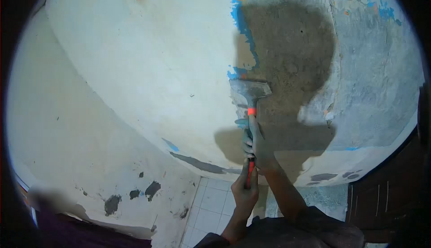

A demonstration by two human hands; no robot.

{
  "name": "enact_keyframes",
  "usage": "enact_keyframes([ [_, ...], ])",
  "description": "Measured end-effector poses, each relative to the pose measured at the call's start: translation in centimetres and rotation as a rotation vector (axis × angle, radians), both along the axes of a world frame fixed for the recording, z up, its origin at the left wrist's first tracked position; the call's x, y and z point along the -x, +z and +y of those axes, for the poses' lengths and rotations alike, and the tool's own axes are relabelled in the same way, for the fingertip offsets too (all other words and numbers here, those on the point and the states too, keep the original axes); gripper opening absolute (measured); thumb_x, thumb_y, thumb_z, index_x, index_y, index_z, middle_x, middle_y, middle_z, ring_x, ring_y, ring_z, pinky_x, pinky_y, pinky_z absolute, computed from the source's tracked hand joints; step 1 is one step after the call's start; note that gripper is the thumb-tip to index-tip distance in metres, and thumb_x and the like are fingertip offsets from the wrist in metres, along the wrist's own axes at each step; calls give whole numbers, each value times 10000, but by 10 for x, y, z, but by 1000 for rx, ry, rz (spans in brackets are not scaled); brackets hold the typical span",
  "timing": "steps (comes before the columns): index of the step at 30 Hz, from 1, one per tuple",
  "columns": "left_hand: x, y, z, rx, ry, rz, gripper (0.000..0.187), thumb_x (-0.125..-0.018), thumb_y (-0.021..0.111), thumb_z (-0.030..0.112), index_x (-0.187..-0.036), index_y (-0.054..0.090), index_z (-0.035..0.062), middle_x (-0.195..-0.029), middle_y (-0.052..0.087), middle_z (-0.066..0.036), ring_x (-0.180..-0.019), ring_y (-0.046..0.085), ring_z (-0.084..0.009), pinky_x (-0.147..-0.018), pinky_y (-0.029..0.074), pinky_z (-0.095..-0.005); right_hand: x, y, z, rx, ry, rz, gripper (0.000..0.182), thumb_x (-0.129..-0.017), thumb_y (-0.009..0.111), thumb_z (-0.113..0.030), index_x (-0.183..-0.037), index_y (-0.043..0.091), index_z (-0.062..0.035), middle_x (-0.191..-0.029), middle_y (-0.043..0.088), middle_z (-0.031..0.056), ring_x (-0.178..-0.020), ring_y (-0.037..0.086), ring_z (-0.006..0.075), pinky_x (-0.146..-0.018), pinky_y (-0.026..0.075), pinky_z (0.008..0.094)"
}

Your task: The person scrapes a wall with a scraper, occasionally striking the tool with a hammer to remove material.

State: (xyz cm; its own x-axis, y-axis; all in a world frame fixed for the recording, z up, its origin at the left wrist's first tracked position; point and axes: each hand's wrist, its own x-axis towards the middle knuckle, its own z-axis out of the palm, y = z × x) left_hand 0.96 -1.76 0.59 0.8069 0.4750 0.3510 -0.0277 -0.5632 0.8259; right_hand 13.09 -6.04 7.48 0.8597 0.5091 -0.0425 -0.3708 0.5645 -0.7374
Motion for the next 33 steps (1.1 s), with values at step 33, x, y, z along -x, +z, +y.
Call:
enact_keyframes([
  [33, 1, 3, 8, -19, 2, -240, 324, -930, 616, 102, -1234, 605, -9, -594, 515, -32, -541, 439, -50, -495, 391, -233, -6, 8, 8, 29, 21, 35, 455, -967, 441, -535, -971, 595, -107, -572, 303, -79, -423, 263, 30, -378, 217, 222],
])
